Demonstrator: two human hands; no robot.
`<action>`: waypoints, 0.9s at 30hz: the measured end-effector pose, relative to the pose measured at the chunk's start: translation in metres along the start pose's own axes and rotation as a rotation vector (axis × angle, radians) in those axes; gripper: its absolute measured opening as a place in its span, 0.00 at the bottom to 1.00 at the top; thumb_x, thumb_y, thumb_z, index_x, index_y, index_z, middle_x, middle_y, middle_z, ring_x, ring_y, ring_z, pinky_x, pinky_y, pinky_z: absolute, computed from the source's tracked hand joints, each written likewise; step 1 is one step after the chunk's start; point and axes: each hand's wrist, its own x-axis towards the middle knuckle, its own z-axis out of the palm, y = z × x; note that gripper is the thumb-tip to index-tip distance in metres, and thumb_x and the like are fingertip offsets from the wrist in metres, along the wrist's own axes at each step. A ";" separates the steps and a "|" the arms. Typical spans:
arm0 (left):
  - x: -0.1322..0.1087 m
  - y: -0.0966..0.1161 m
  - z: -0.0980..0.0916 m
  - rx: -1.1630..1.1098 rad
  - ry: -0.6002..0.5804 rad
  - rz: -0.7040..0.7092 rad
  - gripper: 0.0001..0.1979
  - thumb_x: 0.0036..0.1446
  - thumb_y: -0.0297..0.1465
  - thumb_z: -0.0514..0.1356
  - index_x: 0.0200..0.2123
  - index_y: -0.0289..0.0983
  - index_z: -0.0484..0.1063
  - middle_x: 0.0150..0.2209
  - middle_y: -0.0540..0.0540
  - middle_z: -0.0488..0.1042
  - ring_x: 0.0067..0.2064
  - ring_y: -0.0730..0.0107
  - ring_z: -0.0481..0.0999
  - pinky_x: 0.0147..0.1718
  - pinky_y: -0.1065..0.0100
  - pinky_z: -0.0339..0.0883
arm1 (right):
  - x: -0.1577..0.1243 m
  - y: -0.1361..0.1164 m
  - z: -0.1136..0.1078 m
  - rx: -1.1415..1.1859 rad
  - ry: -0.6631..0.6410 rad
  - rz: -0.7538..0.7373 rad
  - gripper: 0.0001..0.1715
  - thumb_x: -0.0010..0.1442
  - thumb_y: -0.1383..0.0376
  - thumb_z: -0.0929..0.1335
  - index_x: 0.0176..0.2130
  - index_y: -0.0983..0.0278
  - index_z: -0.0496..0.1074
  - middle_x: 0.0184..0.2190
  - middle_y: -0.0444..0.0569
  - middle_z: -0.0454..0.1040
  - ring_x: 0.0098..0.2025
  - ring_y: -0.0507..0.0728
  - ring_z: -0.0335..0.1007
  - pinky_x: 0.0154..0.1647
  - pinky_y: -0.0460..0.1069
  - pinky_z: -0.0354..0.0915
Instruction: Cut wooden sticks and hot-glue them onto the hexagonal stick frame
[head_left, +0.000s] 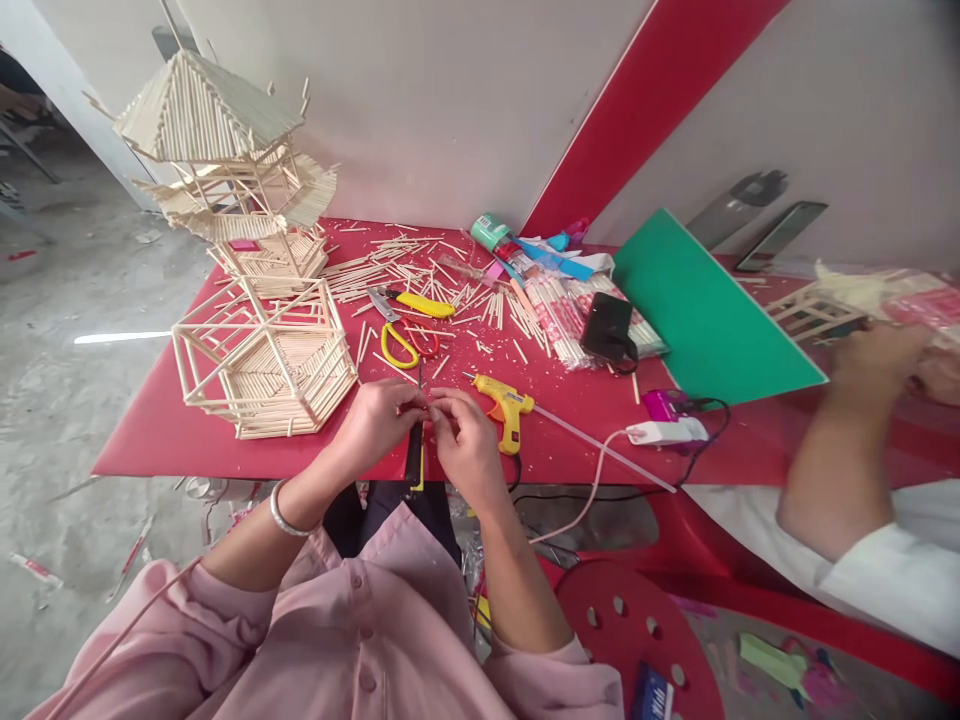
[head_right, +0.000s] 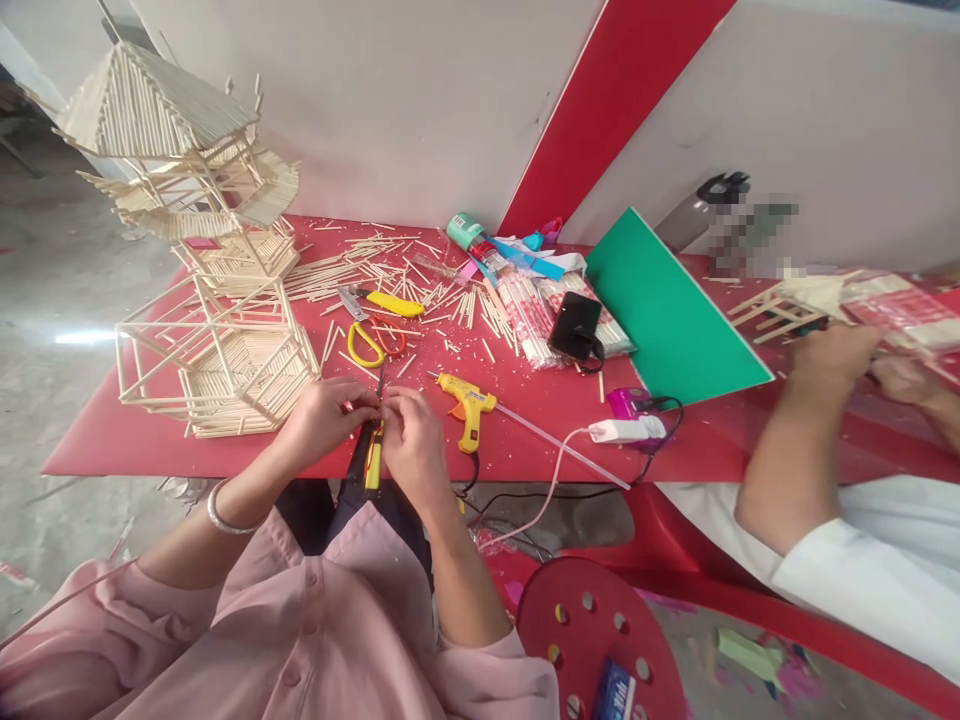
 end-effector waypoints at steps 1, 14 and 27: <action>0.001 0.001 -0.001 0.048 -0.014 0.025 0.06 0.51 0.21 0.62 0.28 0.36 0.77 0.26 0.48 0.76 0.29 0.71 0.73 0.30 0.70 0.64 | 0.000 -0.001 0.000 0.005 -0.001 0.002 0.09 0.65 0.65 0.63 0.36 0.62 0.71 0.44 0.54 0.75 0.48 0.58 0.73 0.49 0.54 0.70; 0.005 -0.001 -0.008 -0.026 -0.073 -0.066 0.05 0.54 0.26 0.60 0.28 0.36 0.77 0.26 0.50 0.77 0.27 0.74 0.73 0.27 0.73 0.64 | 0.003 0.008 0.001 0.100 -0.023 0.018 0.11 0.65 0.63 0.64 0.42 0.60 0.75 0.42 0.51 0.77 0.43 0.57 0.75 0.46 0.52 0.71; 0.006 -0.007 -0.005 -0.376 -0.153 -0.294 0.10 0.54 0.37 0.63 0.30 0.35 0.71 0.25 0.51 0.72 0.24 0.73 0.74 0.22 0.72 0.72 | -0.002 0.002 0.002 0.210 0.080 -0.002 0.06 0.60 0.64 0.68 0.34 0.61 0.78 0.35 0.47 0.77 0.36 0.53 0.75 0.38 0.46 0.72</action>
